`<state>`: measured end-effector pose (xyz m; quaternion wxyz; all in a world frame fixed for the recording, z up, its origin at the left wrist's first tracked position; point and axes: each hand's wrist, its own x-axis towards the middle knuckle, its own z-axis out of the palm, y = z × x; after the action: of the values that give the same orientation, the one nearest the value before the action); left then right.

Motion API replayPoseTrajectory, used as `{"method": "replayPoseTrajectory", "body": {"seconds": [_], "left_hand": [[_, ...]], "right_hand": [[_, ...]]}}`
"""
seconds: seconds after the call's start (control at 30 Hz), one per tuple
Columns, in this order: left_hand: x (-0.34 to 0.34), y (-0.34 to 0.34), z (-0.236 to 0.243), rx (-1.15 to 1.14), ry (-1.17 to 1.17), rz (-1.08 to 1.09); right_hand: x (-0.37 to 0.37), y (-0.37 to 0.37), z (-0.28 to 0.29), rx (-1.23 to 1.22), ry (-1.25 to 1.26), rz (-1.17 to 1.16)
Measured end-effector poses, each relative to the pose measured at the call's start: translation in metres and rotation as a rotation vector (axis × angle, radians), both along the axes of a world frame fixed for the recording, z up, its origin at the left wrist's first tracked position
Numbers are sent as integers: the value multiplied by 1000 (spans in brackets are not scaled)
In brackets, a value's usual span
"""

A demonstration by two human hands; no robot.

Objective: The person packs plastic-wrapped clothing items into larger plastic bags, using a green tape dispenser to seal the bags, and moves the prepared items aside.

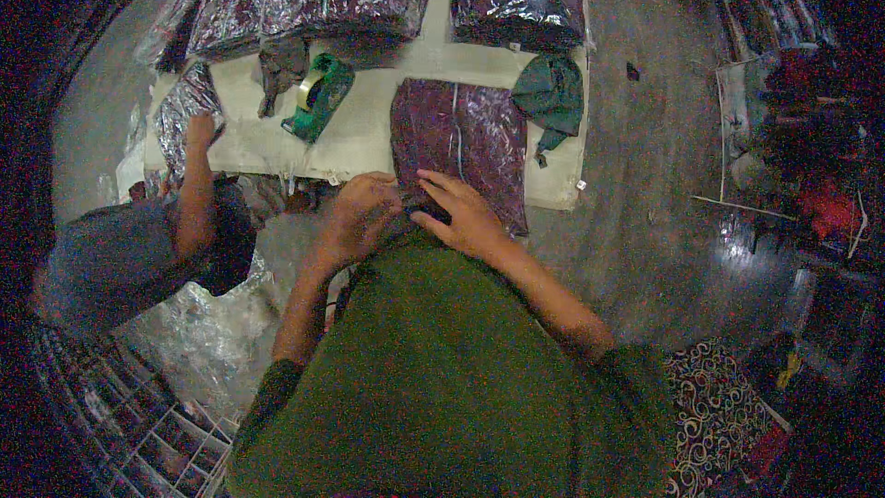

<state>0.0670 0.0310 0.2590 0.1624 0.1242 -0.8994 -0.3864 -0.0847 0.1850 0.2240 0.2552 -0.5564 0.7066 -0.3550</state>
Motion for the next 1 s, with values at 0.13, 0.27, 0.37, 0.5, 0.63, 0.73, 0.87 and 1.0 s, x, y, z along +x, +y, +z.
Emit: {"method": "replayPoseTrajectory", "body": {"seconds": [0.13,0.27,0.37,0.5,0.63,0.73,0.87,1.0], "left_hand": [[-15,-7,51,48,81,41],[-34,-8,85,97,242,47],[-38,-5,101,283,260,58],[-33,-11,117,278,307,-36],[-39,-9,125,368,241,0],[-41,-8,119,702,253,-74],[-53,-20,100,146,282,-234],[-58,-16,87,306,206,21]], "right_hand": [[-2,2,61,-206,9,-193],[-1,10,105,-217,75,-257],[3,21,129,-274,255,-308],[5,19,139,-275,204,-333],[0,13,140,-271,-19,-336],[-6,13,146,-224,-128,-356],[-25,9,144,-267,-133,-342],[-34,7,152,-313,-73,-333]]}}
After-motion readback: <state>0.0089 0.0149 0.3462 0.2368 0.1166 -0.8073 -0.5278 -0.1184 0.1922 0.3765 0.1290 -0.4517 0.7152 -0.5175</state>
